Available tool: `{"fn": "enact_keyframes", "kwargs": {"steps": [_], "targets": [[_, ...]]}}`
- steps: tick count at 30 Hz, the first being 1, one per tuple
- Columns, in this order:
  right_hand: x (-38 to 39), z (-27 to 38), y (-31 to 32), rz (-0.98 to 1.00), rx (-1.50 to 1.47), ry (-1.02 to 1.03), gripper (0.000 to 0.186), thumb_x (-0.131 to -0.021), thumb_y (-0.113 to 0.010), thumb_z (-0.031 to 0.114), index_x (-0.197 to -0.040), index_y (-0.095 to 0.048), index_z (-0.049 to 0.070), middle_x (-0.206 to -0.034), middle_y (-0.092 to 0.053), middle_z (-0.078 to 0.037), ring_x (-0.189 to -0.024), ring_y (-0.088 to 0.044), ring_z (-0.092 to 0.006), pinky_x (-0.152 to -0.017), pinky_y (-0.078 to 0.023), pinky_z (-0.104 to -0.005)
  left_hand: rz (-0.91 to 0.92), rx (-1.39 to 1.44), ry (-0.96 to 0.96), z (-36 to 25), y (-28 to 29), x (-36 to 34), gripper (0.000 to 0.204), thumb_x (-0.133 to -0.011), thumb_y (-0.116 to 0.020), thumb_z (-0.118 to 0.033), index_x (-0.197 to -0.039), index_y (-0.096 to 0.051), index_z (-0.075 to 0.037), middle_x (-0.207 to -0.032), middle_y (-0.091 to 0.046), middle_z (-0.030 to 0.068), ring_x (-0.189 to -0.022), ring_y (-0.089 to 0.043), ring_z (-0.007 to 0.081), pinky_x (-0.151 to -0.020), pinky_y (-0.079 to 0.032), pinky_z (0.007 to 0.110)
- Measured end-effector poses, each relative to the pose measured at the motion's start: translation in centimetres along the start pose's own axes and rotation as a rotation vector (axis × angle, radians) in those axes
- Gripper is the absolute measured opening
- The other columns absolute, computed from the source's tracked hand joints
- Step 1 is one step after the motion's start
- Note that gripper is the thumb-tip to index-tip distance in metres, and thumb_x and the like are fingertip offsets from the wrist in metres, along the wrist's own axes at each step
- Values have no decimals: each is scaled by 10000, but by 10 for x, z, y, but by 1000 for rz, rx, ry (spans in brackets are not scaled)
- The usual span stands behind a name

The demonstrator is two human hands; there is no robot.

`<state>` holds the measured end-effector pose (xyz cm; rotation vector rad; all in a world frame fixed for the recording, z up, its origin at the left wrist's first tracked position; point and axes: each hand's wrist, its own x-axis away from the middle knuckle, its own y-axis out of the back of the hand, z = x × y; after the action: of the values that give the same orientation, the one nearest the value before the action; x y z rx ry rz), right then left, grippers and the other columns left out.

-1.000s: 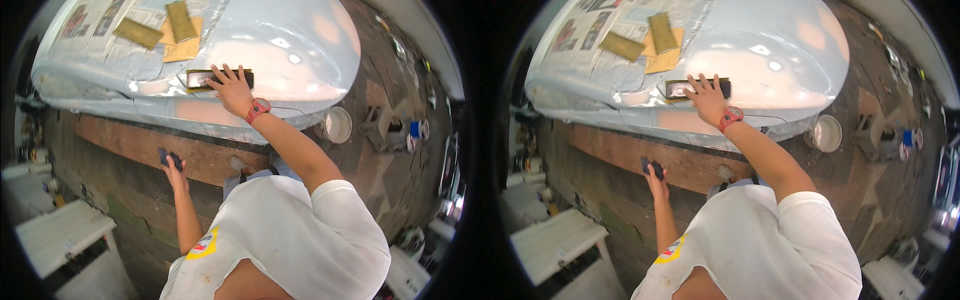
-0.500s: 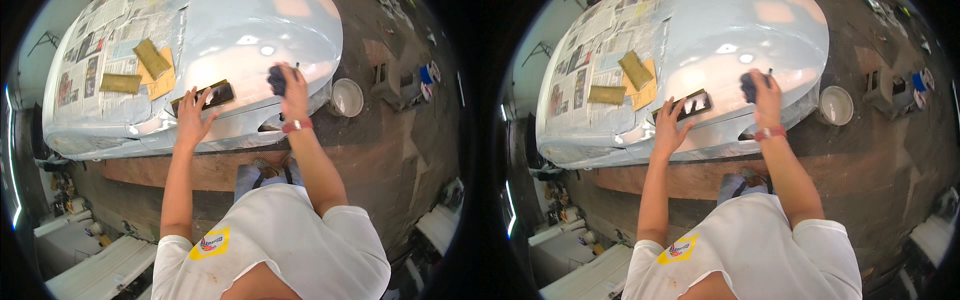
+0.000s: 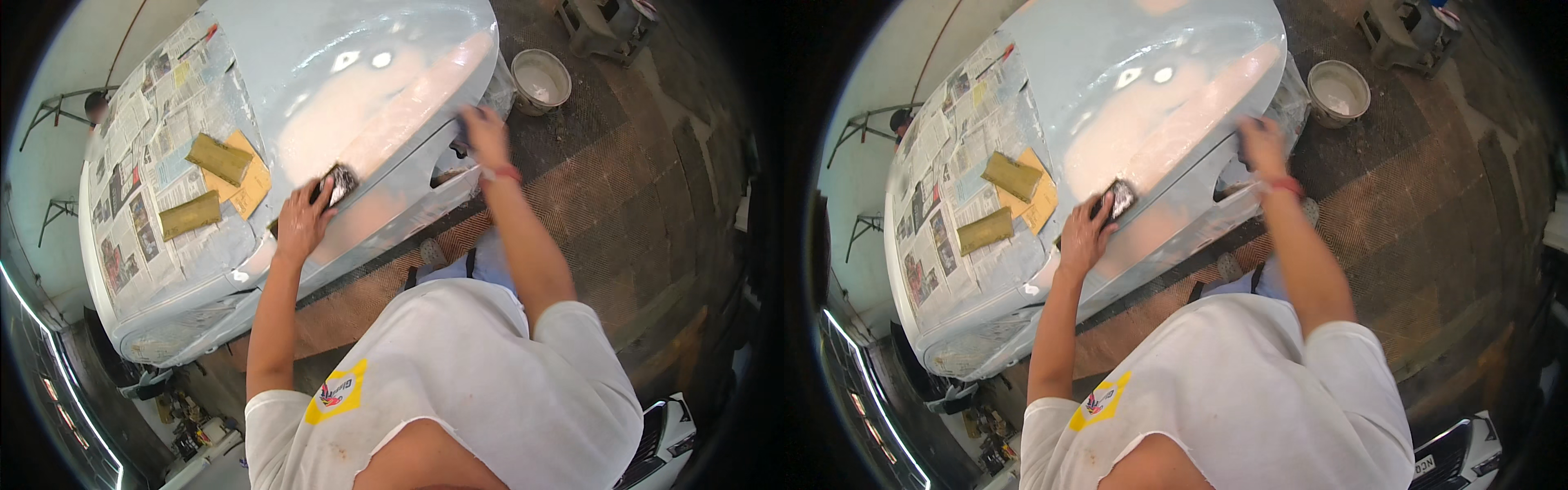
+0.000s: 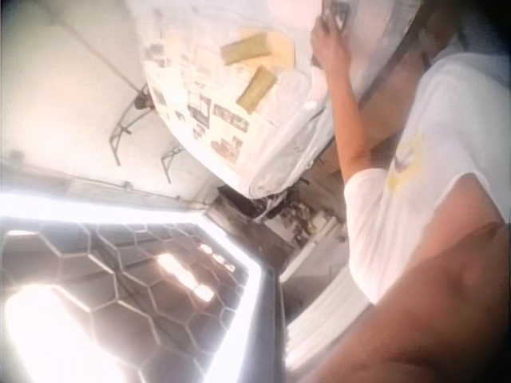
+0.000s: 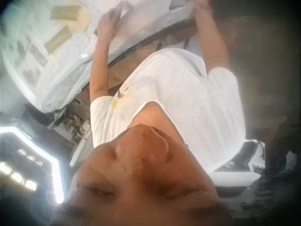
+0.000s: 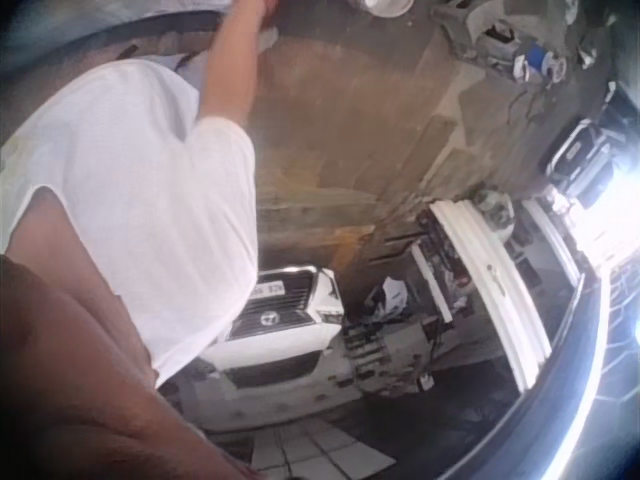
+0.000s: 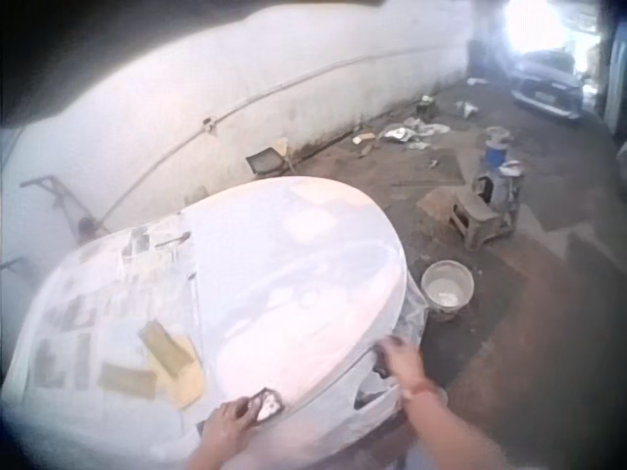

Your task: The person uses a sanding block and a cloth to wet-sand the hood of a white car. They repeatedly rub the surface with the sanding block, wipe with the cloth, and occasionally dip the cloth into a bucket of water.

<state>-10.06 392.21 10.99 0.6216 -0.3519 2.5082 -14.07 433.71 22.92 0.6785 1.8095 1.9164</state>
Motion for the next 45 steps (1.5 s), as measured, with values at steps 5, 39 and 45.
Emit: {"fn": "enact_keyframes", "kwargs": {"steps": [5,39,45], "targets": [[70,-117,284,-624,-8,-226,726,-1029,-788,502,-1543,-648,8,-1529,-679,-196,-1353,-673,-345,-1157,-523,-493,20,-90,-126,26,-6,44,844,-968,-831,-312,-1723,-469,-212,-1603,-573,138,-1308,-621,367,-1021,-520,487],[2,-145,12,238,847,545,435,-859,-795,143,-1268,-690,38,-1263,-640,-186,-1243,-622,-408,-1025,-562,-530,-226,-34,-263,-59,-36,-135,694,-886,-922,-275,-1546,-710,-295,-1468,-696,182,-1071,-692,330,-934,-559,433],[-17,-152,-8,180,959,468,392,-859,-823,287,-1170,-732,66,-1145,-730,-147,-1094,-722,-380,-876,-613,-522,-283,-24,-285,-110,-52,-281,645,-887,-915,-271,-1505,-733,-293,-1347,-728,127,-1052,-682,347,-915,-572,449]]}}
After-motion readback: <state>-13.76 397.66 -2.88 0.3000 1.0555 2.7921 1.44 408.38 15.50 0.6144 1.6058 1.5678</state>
